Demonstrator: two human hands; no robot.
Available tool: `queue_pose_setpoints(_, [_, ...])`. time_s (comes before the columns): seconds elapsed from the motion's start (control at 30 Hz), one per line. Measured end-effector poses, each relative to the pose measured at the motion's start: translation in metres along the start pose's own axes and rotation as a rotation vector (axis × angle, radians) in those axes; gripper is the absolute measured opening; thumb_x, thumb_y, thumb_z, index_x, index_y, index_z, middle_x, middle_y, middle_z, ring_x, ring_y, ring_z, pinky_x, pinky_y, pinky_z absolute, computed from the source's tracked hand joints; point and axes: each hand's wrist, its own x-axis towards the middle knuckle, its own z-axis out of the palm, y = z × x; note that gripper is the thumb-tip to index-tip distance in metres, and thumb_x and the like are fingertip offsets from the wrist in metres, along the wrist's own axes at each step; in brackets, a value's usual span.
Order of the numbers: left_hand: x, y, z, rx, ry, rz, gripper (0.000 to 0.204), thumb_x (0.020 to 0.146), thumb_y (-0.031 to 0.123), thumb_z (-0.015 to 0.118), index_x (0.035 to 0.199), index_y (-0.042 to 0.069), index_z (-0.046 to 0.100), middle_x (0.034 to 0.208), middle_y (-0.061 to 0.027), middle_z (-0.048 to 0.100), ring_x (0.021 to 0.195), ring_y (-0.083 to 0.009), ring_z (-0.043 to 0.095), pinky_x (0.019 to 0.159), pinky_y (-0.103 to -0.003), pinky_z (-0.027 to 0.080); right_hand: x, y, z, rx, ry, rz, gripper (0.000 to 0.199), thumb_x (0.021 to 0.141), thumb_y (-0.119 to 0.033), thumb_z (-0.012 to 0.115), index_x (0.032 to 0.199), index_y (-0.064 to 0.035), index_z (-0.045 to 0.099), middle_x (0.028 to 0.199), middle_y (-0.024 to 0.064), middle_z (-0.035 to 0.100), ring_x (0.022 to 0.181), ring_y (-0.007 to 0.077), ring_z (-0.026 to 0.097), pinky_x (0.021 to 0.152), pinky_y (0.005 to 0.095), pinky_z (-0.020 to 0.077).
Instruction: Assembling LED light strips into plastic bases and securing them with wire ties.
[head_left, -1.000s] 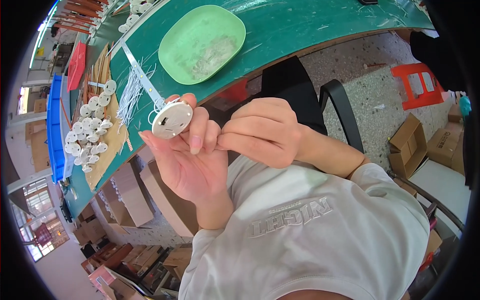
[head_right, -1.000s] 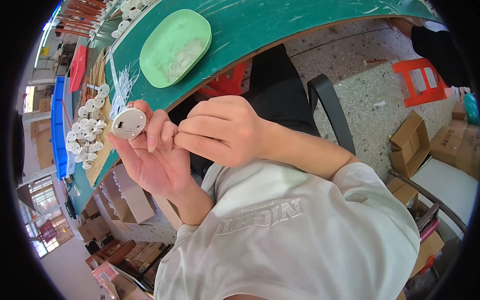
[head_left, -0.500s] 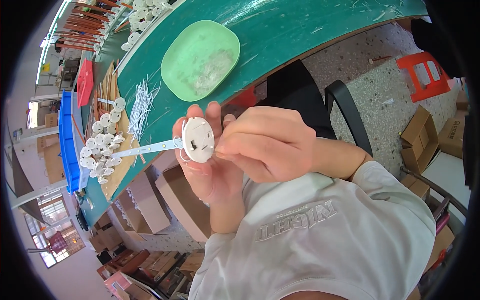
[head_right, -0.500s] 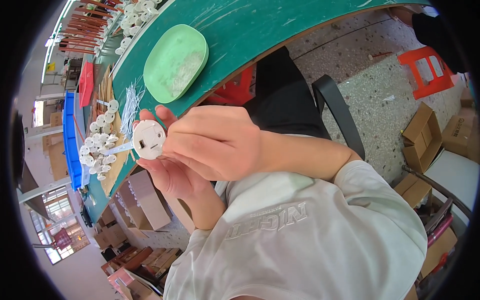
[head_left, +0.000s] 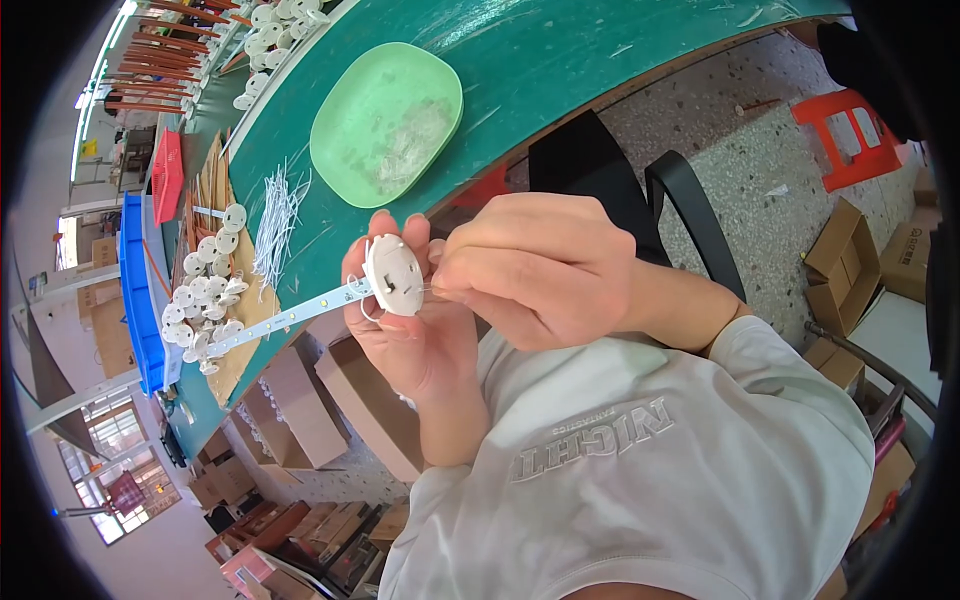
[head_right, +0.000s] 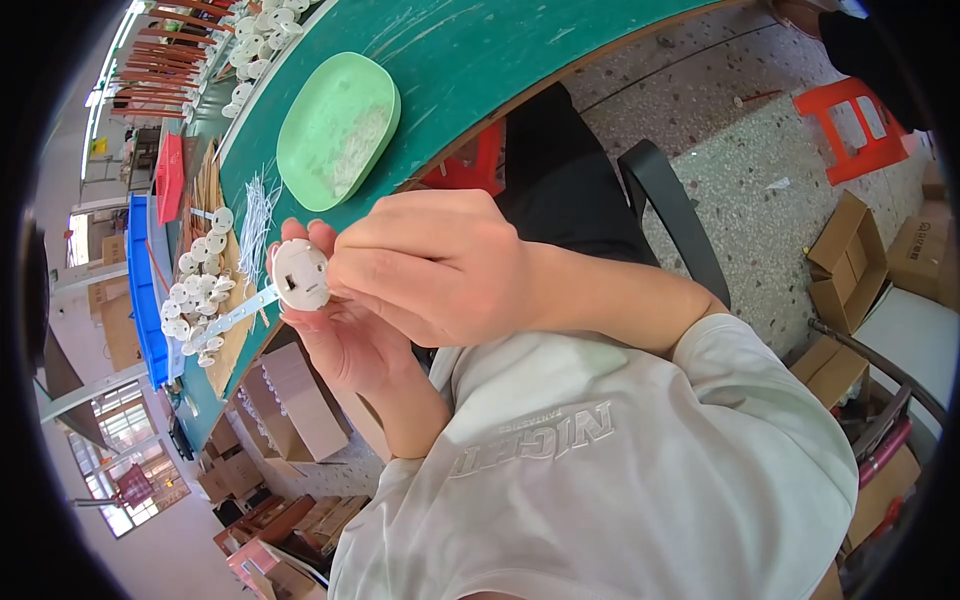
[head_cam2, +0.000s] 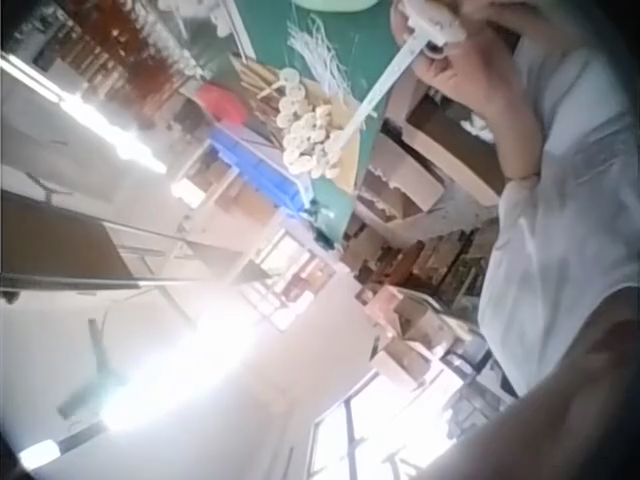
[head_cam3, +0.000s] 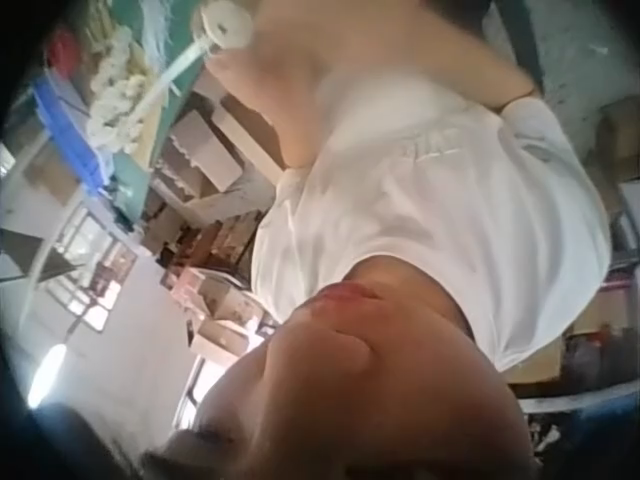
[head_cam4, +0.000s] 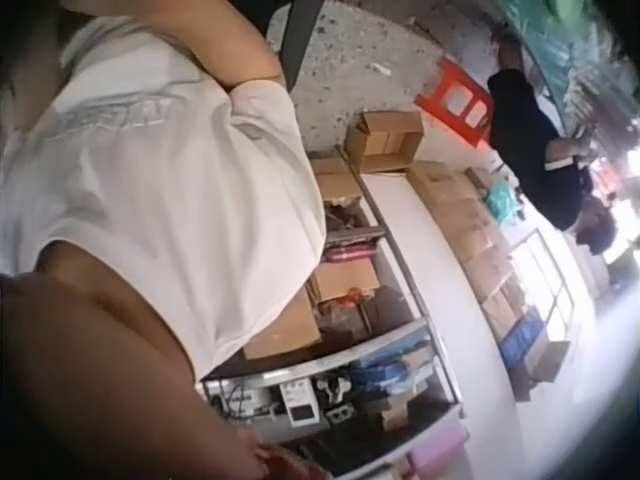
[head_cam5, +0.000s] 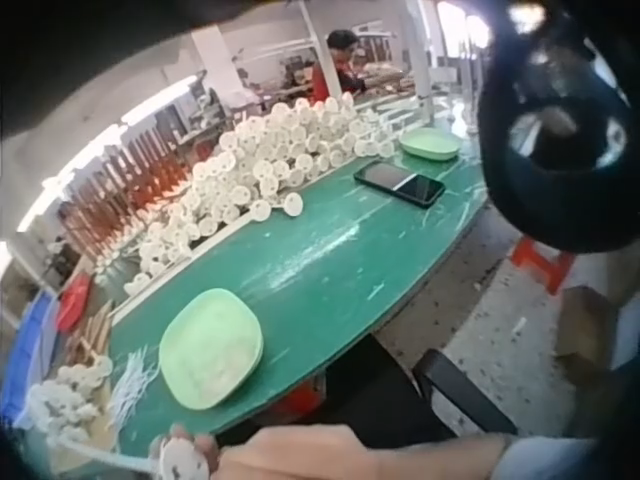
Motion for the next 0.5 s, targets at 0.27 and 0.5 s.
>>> queue_pose_setpoints(0.27, [-0.005,-0.006,-0.004,0.02,-0.04,-0.012,0.061,0.083,0.017,0.081,0.136,0.004,0.053,0.142,-0.0189,0.054,0.125,-0.0345,0.058,0.102,-0.046,0.05,-0.003,-0.001,-0.004,0.059,0.019,0.078,0.016,0.071,0.004,0.073,0.086,0.0026,0.068,0.078,0.0121,0.068,0.062,0.0234,0.066,0.051,0.0289,0.0525])
queue_pose_setpoints(0.5, [-0.002,-0.011,0.005,-0.013,-0.03,0.024,0.063,0.081,0.018,0.082,0.135,0.004,0.053,0.141,-0.0191,0.054,0.125,-0.0343,0.058,0.105,-0.046,0.049,0.0,0.002,0.001,0.038,0.042,0.055,0.017,0.069,0.006,0.07,0.086,0.0029,0.068,0.076,0.0122,0.067,0.059,0.0235,0.064,0.05,0.0297,0.052])
